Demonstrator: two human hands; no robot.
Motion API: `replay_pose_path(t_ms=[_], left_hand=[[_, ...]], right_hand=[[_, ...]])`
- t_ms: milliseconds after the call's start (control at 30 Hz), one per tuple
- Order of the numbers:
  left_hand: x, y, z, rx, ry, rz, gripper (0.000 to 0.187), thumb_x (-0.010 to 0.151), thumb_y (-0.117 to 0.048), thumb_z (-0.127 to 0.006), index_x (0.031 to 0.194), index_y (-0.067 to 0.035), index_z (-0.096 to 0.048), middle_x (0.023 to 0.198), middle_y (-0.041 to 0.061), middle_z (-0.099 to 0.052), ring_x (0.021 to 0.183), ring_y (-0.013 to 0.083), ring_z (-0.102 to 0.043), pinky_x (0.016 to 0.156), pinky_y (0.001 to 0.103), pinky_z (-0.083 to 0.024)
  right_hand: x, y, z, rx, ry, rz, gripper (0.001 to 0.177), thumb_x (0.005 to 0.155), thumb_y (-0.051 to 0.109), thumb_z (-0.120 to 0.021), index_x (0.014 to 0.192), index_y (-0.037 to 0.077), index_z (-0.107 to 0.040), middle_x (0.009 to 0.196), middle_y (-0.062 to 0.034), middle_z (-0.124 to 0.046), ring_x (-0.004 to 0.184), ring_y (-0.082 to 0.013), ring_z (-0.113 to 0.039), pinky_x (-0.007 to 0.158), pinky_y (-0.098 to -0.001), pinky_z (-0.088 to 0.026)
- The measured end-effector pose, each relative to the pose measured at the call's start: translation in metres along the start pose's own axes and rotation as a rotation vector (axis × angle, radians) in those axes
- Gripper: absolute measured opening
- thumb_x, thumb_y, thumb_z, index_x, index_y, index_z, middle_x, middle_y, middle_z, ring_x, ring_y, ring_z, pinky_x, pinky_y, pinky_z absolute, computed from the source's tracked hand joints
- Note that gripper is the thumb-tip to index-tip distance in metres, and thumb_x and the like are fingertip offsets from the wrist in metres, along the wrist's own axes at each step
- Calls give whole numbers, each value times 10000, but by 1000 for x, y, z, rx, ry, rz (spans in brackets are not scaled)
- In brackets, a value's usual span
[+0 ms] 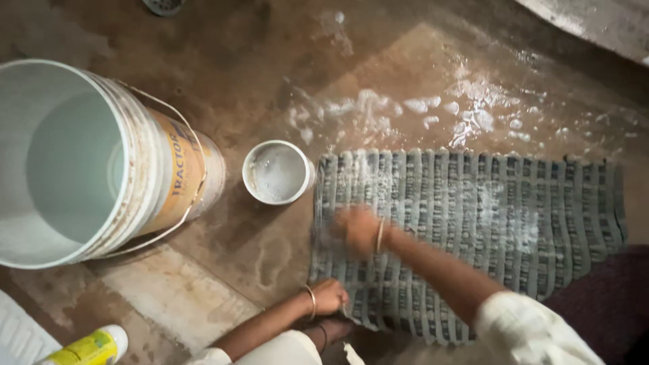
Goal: The person washes a mat on a tiled floor by scrubbing it with a brush and pouring soapy water from a cup. They repeatedly dip the cup into a bucket of water and pour it over different sections of the mat while scrubbing.
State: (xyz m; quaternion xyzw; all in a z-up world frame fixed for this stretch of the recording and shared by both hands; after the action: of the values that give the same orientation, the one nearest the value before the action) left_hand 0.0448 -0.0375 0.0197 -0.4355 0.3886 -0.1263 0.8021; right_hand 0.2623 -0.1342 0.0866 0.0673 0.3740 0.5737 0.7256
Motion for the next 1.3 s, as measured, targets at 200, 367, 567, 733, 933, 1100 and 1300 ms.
replay_pose_path(t_ms=[200,367,567,733,933,1100,1300], left_hand=[[-29,-69,87,402,-126,-148,173,714,-181,-624,819,-71,-707,896,146,-726,899,361,-688,773,505,-545],[-43,-107,186,1385,-1137,46,502,817,-370,-593,1144,-6,-707,1098,212,-735,1036,319,-657,915,439,-516],[-60,-45,223,1047,-773,114,110,946,-179,-618,1040,-145,-663,890,29,-671,883,207,-656,843,406,-517],[-78,-34,218,960,-792,487,93,958,-213,-581,1007,-171,-649,902,7,-689,865,207,-664,757,406,-513],[-89,-56,187,1389,-1347,307,295,917,-266,-554,1125,-73,-633,1078,93,-725,1001,301,-672,863,452,-521],[-44,-45,94,428,-401,607,459,979,-387,-610,1325,-117,-477,1119,200,-706,1066,396,-672,918,504,-529],[-25,6,24,-87,-466,836,758,730,-436,-892,1196,-28,-456,1113,278,-675,1043,440,-674,894,496,-547]], right_hand=[[15,-73,43,-314,-910,-398,564,755,316,-647,1306,203,-605,903,-147,-617,733,-305,-600,575,-447,-512],[-23,9,-64,-35,-145,-207,515,840,299,-717,1328,223,-573,1254,-193,-558,1112,-349,-571,910,-508,-505],[-54,-89,19,-140,-664,-385,396,783,402,-693,1145,243,-679,927,-109,-619,864,-284,-620,705,-441,-540],[-30,-12,39,-109,-745,-596,668,818,380,-621,1418,95,-549,1036,-258,-591,904,-373,-612,745,-508,-530],[-9,29,-20,-170,-31,59,610,832,403,-615,1419,269,-519,1383,-158,-521,1281,-378,-487,1032,-635,-381],[11,-105,39,-333,-503,-520,650,760,681,-678,1217,228,-582,1181,-110,-622,1092,-309,-621,837,-522,-541],[17,6,-17,-189,-141,-122,492,977,195,-572,1446,49,-563,1142,-188,-638,1083,-358,-649,868,-530,-560]])
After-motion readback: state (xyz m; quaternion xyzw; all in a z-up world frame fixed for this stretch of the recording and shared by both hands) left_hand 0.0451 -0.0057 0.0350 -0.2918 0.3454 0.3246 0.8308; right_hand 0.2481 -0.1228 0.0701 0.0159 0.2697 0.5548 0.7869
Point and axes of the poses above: each hand's wrist, its own x-axis towards the middle knuckle, its own z-axis out of the back of the hand, y = z × x, the point moved 1 cm from there along x, towards the middle knuckle
